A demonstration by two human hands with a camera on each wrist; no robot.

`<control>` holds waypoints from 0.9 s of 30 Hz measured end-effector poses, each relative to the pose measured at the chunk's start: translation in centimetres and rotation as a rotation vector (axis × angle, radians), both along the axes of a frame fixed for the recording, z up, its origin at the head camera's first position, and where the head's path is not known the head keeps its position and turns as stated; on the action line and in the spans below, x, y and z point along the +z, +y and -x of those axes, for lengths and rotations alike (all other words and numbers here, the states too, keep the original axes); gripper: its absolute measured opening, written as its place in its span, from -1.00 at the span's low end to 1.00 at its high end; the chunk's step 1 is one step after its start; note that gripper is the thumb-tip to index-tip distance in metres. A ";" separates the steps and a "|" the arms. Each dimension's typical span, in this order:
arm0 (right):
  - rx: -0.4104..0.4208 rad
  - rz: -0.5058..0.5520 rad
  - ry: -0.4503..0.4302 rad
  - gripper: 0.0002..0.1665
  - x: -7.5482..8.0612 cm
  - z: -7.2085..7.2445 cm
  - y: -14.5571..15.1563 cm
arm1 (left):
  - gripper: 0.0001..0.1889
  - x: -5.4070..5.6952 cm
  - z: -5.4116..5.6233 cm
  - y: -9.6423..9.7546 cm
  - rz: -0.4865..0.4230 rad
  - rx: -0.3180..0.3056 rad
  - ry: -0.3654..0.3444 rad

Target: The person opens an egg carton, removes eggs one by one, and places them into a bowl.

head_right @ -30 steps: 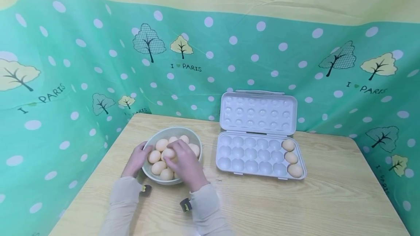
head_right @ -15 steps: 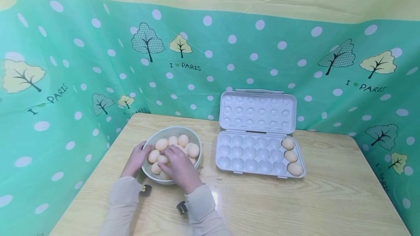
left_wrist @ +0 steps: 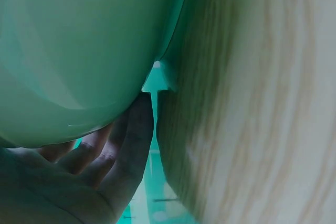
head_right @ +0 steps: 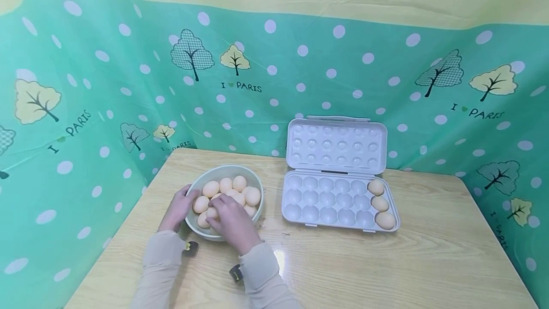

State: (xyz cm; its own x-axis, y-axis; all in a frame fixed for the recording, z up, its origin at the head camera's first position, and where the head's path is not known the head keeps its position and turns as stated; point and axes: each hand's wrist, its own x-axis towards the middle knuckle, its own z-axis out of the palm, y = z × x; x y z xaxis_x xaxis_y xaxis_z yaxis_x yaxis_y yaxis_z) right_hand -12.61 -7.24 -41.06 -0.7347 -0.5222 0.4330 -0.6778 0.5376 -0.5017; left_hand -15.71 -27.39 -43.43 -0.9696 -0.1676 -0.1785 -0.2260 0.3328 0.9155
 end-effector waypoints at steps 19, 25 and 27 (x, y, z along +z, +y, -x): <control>-0.027 -0.055 0.115 -0.76 0.1 0.1 0.1 | -0.49 0.0 0.1 0.0 -0.014 -0.002 0.009; 0.002 -0.050 0.153 -0.76 0.1 0.3 0.2 | -0.48 0.0 0.0 -0.2 -0.011 -0.006 -0.004; 0.009 -0.047 0.162 -0.75 0.1 0.3 0.3 | -0.49 0.0 0.0 -0.2 -0.006 -0.007 -0.005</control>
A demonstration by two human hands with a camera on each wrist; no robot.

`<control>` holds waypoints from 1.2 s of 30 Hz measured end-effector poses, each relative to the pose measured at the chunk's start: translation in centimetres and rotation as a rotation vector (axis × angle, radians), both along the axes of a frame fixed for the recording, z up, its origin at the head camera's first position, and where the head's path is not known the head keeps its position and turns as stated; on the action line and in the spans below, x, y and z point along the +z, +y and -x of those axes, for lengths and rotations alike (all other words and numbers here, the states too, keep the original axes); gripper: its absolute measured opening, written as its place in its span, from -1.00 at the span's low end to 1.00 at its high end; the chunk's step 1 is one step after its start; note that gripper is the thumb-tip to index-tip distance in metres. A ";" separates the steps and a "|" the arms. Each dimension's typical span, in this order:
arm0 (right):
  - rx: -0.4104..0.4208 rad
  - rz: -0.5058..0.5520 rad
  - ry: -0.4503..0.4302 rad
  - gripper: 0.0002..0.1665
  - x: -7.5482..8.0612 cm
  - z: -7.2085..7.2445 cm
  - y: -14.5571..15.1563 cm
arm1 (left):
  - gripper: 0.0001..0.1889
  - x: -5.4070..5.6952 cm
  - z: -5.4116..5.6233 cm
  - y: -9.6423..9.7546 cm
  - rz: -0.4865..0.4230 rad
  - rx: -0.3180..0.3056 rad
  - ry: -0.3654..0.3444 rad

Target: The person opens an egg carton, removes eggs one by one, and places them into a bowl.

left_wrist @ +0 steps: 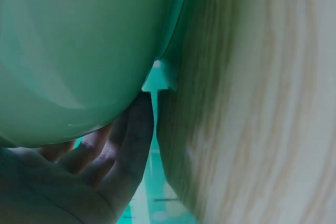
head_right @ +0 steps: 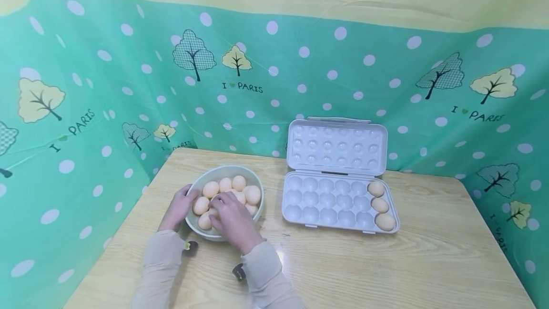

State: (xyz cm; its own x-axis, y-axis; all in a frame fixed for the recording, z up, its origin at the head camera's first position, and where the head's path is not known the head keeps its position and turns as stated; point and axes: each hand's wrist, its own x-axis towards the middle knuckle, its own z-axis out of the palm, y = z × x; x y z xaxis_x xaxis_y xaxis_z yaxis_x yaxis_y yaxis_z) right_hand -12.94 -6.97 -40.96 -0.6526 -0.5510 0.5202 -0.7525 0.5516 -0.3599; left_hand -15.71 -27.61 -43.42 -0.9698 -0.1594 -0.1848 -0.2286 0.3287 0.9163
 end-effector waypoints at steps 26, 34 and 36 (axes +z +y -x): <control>-0.030 -0.039 0.068 -0.83 0.6 0.9 4.7 | -0.48 0.3 -0.4 0.2 0.003 -0.009 -0.001; -0.047 -0.015 0.093 -0.85 1.0 1.1 6.5 | -0.48 0.4 -0.5 0.3 -0.015 -0.002 -0.004; -0.059 -0.011 0.102 -0.84 1.0 1.2 6.9 | -0.47 0.4 -0.5 0.3 -0.012 -0.005 -0.005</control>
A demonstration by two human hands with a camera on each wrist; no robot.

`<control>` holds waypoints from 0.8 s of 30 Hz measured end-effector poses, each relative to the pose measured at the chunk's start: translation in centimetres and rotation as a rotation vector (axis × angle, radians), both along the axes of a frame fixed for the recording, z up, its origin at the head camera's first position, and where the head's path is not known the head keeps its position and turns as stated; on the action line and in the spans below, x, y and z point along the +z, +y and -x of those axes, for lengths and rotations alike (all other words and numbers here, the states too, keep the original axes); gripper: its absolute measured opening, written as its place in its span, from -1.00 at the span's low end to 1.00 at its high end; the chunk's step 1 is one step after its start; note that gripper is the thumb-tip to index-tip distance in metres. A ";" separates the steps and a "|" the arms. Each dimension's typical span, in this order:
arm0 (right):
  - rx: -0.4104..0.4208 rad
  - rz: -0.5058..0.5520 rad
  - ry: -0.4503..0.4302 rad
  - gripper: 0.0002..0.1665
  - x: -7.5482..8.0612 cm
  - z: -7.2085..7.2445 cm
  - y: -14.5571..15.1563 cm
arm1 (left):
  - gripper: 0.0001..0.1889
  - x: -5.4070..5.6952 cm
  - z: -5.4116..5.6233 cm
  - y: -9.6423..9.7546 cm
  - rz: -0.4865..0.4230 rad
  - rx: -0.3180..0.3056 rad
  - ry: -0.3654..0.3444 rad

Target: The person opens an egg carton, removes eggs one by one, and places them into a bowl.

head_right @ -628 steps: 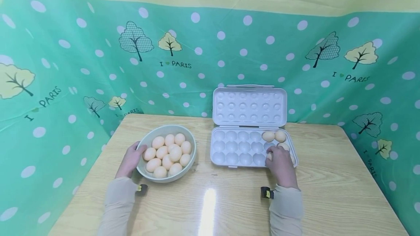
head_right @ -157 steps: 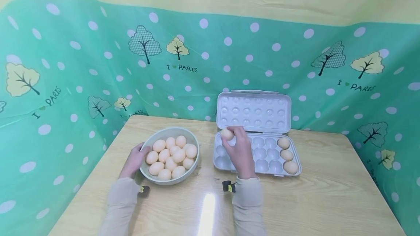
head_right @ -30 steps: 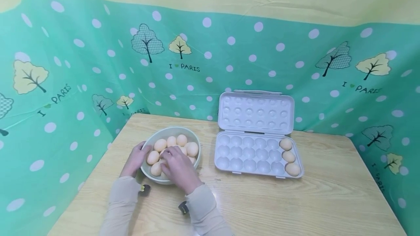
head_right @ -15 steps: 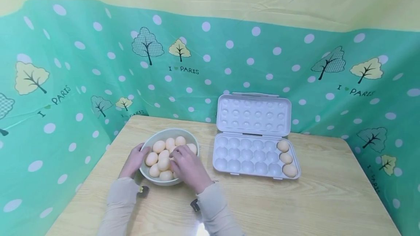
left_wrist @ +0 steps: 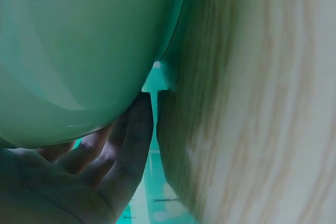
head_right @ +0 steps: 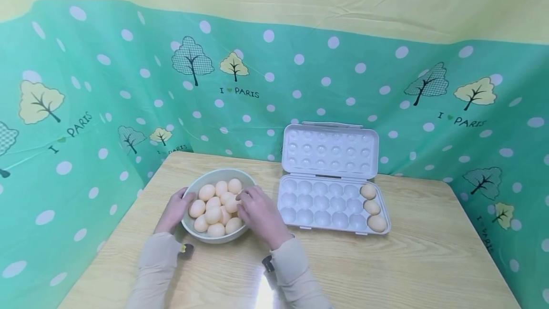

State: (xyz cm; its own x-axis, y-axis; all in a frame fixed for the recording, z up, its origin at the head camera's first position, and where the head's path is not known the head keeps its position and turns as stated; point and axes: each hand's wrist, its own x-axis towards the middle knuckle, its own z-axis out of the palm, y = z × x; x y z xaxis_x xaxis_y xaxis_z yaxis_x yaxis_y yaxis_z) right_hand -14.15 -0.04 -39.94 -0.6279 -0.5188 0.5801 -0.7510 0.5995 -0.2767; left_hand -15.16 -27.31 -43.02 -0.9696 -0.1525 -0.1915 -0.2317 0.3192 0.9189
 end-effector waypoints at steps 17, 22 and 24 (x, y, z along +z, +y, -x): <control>-0.031 0.039 0.044 -0.84 -0.2 0.8 3.0 | -0.45 0.0 0.2 0.0 -0.001 -0.003 -0.019; -0.053 0.021 0.034 -0.82 -0.3 1.0 4.3 | -0.45 0.0 0.3 0.0 -0.007 -0.003 -0.017; -0.065 0.013 0.035 -0.82 -0.3 1.0 4.8 | -0.46 0.0 0.2 -0.1 -0.006 -0.002 -0.016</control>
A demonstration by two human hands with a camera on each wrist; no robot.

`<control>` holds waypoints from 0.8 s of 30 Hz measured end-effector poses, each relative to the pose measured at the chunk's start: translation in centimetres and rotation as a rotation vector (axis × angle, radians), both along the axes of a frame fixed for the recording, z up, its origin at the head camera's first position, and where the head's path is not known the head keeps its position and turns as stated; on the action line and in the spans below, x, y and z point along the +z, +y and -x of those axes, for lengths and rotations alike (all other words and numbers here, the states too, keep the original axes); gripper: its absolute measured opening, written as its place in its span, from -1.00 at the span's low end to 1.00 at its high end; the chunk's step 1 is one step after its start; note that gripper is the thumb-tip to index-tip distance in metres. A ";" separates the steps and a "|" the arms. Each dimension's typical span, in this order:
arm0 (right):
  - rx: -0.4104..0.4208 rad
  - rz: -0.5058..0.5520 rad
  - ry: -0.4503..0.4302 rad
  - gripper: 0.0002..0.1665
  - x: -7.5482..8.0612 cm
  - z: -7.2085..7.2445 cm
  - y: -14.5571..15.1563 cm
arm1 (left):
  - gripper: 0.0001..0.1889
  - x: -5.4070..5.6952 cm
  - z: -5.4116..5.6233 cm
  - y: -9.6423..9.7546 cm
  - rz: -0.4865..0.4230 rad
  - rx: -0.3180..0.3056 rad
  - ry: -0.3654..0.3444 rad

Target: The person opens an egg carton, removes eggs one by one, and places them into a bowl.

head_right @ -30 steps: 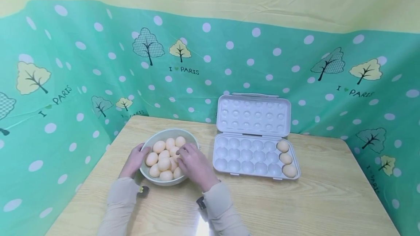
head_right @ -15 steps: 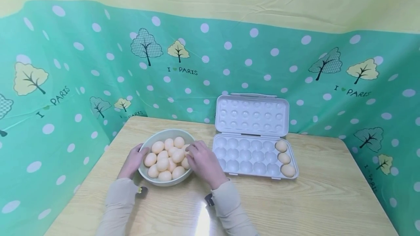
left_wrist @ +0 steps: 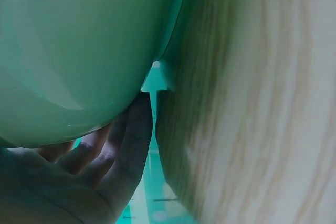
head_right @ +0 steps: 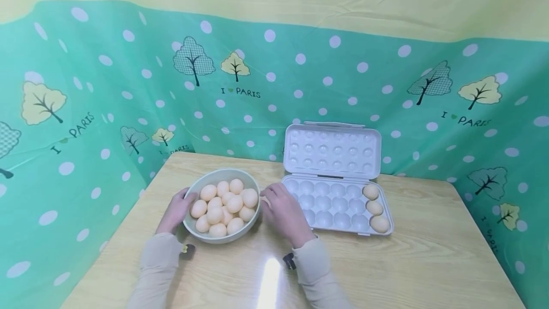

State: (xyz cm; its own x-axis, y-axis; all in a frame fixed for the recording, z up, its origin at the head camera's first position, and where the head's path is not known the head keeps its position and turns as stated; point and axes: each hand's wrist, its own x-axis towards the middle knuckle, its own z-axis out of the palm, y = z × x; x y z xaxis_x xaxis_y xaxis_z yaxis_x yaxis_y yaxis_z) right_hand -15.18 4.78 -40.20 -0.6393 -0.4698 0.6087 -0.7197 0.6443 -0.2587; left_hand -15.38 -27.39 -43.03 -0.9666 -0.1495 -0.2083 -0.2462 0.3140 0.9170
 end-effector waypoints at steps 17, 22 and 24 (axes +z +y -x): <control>-0.112 0.066 -0.030 -0.77 0.1 0.2 4.9 | -0.45 0.1 -0.4 0.2 0.015 -0.002 0.007; -0.152 0.064 -0.038 -0.77 0.1 0.6 6.1 | -0.46 -0.1 -0.4 0.2 0.025 0.005 0.017; -0.165 0.069 -0.029 -0.78 0.2 0.9 6.6 | -0.47 -0.1 -0.3 0.1 0.024 0.008 0.020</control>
State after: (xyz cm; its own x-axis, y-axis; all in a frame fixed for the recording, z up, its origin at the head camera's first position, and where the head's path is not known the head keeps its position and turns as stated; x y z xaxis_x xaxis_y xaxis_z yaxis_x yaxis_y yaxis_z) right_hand -16.07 11.33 -40.01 -0.7219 -0.3147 0.6163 -0.5973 0.7332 -0.3252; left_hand -15.04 -27.25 -43.17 -0.9694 -0.1615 -0.1849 -0.2300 0.3338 0.9141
